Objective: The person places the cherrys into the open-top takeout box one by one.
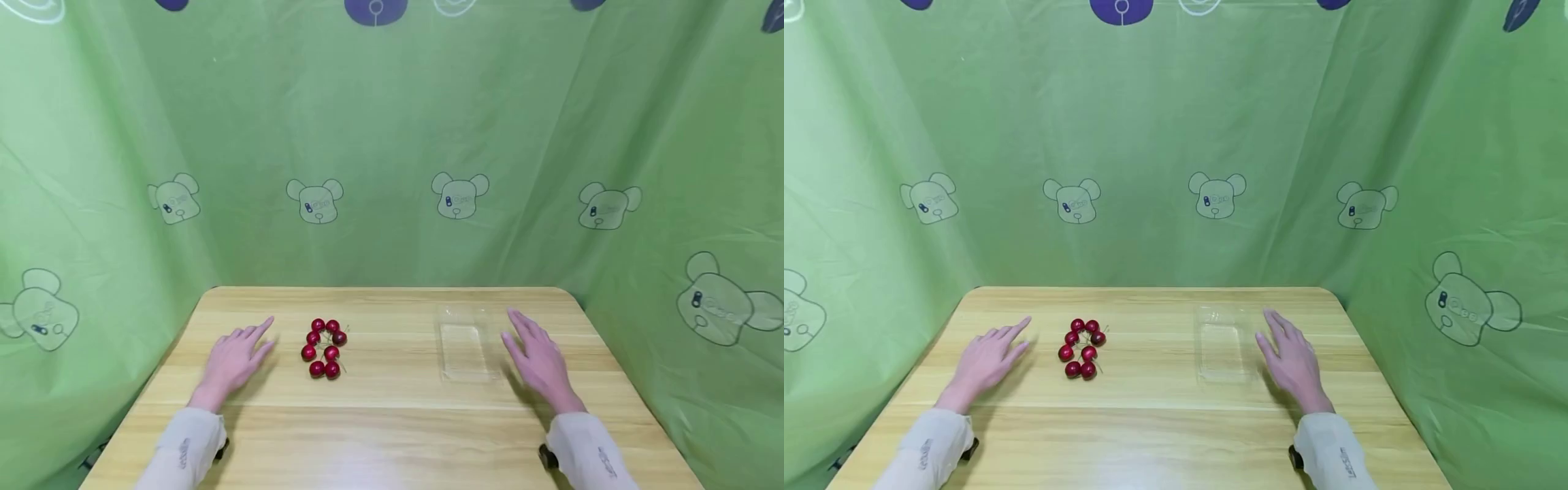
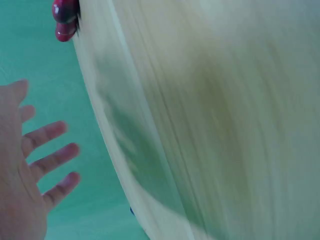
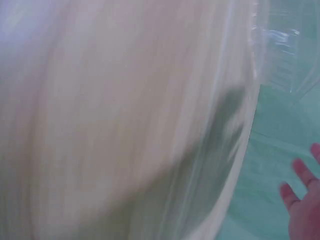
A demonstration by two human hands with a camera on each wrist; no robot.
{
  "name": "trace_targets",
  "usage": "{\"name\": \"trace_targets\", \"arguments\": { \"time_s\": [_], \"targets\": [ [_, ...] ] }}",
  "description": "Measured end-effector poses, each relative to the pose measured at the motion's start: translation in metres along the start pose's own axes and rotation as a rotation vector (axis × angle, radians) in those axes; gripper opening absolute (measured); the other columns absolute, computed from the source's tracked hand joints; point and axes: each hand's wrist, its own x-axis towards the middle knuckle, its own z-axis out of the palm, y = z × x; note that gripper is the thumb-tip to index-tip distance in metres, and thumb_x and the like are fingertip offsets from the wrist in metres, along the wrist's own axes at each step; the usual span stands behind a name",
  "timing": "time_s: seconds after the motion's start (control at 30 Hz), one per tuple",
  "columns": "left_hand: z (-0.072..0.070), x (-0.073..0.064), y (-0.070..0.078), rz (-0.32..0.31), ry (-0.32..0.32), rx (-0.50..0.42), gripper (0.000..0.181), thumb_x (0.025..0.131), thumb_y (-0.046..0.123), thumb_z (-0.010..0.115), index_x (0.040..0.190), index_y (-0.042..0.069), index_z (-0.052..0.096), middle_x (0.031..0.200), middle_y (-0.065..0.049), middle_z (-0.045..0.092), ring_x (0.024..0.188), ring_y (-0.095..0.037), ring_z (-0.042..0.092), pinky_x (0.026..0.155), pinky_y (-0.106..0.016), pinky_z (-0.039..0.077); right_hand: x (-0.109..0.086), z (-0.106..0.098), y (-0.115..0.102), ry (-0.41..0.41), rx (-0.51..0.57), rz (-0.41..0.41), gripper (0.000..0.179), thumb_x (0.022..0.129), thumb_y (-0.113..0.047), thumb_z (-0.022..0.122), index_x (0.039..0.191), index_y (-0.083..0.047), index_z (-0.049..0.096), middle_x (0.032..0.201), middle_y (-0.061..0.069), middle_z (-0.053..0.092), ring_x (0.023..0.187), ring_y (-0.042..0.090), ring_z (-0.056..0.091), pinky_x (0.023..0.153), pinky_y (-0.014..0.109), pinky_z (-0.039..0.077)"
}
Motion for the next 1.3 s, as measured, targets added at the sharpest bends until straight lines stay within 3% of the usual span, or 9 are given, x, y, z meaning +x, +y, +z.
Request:
{"name": "trace_targets", "arguments": {
  "time_s": [0.07, 0.17, 0.3, 0.4, 0.5, 0.63, 1.0, 1.17, 1.3],
  "targets": [
    [0.003, 0.004, 0.004, -0.028, -0.006, -0.073, 0.055, 0.108, 0.042, 0.05, 0.156, 0.016, 0.045, 0.139, -0.021, 0.064, 0.124, -0.047, 0.061, 0.103, -0.067, 0.046, 0.002, 0.0, 0.0, -0.005, 0.107, 0.063, 0.061, 0.113, -0.046, 0.031, 0.166, -0.02, 0.02, 0.158, 0.026, 0.039, 0.137, 0.051, 0.044, 0.106, 0.076, 0.034],
    [0.009, 0.01, 0.009, -0.052, -0.019, -0.167, 0.049, 0.107, 0.038, 0.054, 0.148, 0.01, 0.055, 0.122, -0.015, 0.072, 0.1, -0.032, 0.071, 0.089, -0.056, 0.056, 0.004, 0.001, 0.0, -0.021, 0.248, 0.153, 0.06, 0.113, -0.046, 0.028, 0.166, -0.019, 0.019, 0.146, 0.03, 0.045, 0.127, 0.051, 0.051, 0.103, 0.075, 0.038],
    [0.014, 0.017, 0.019, -0.063, -0.038, -0.25, 0.043, 0.106, 0.035, 0.058, 0.14, 0.008, 0.06, 0.109, -0.006, 0.073, 0.084, -0.015, 0.066, 0.079, -0.046, 0.058, 0.004, 0.006, 0.001, -0.062, 0.368, 0.27, 0.067, 0.111, -0.054, 0.023, 0.166, -0.016, 0.018, 0.145, 0.032, 0.046, 0.133, 0.05, 0.046, 0.114, 0.071, 0.03],
    [0.016, 0.021, 0.027, -0.056, -0.03, -0.278, 0.041, 0.105, 0.033, 0.061, 0.137, 0.008, 0.062, 0.109, -0.006, 0.073, 0.086, -0.017, 0.067, 0.082, -0.048, 0.058, 0.004, 0.011, 0.002, -0.105, 0.445, 0.35, 0.071, 0.11, -0.059, 0.023, 0.167, -0.016, 0.016, 0.141, 0.029, 0.051, 0.122, 0.042, 0.055, 0.105, 0.057, 0.045],
    [0.02, 0.026, 0.034, -0.042, -0.013, -0.283, 0.038, 0.104, 0.032, 0.064, 0.133, 0.009, 0.065, 0.108, -0.005, 0.073, 0.088, -0.018, 0.068, 0.084, -0.048, 0.058, 0.006, 0.015, 0.002, -0.14, 0.524, 0.404, 0.071, 0.11, -0.058, 0.025, 0.167, -0.017, 0.015, 0.124, 0.024, 0.057, 0.096, 0.029, 0.062, 0.082, 0.037, 0.054],
    [0.024, 0.032, 0.043, -0.007, 0.007, -0.279, 0.034, 0.102, 0.03, 0.066, 0.129, 0.01, 0.068, 0.11, -0.006, 0.072, 0.092, -0.022, 0.068, 0.086, -0.05, 0.058, 0.01, 0.021, 0.002, -0.153, 0.576, 0.417, 0.067, 0.112, -0.052, 0.029, 0.167, -0.015, 0.017, 0.111, 0.018, 0.059, 0.083, 0.019, 0.059, 0.069, 0.029, 0.054],
    [0.035, 0.041, 0.06, 0.033, 0.035, -0.24, 0.022, 0.098, 0.032, 0.072, 0.114, 0.017, 0.075, 0.108, -0.002, 0.073, 0.104, -0.025, 0.066, 0.092, -0.052, 0.052, 0.019, 0.031, -0.003, -0.139, 0.644, 0.418, 0.059, 0.113, -0.037, 0.037, 0.164, -0.01, 0.023, 0.087, 0.005, 0.058, 0.068, 0.013, 0.053, 0.06, 0.028, 0.048],
    [0.036, 0.044, 0.068, 0.028, 0.023, -0.223, 0.017, 0.096, 0.033, 0.074, 0.108, 0.02, 0.075, 0.1, 0.003, 0.07, 0.099, -0.021, 0.064, 0.088, -0.044, 0.049, 0.02, 0.032, -0.004, -0.146, 0.625, 0.412, 0.059, 0.113, -0.036, 0.039, 0.164, -0.009, 0.025, 0.087, 0.008, 0.059, 0.064, 0.014, 0.053, 0.058, 0.03, 0.05],
    [0.037, 0.046, 0.072, 0.017, 0.009, -0.2, 0.015, 0.094, 0.034, 0.076, 0.104, 0.022, 0.075, 0.092, 0.006, 0.064, 0.088, -0.015, 0.057, 0.081, -0.037, 0.042, 0.021, 0.033, -0.006, -0.153, 0.574, 0.406, 0.062, 0.112, -0.043, 0.039, 0.164, -0.011, 0.026, 0.096, 0.012, 0.06, 0.071, 0.016, 0.055, 0.068, 0.03, 0.05]
  ]
}}
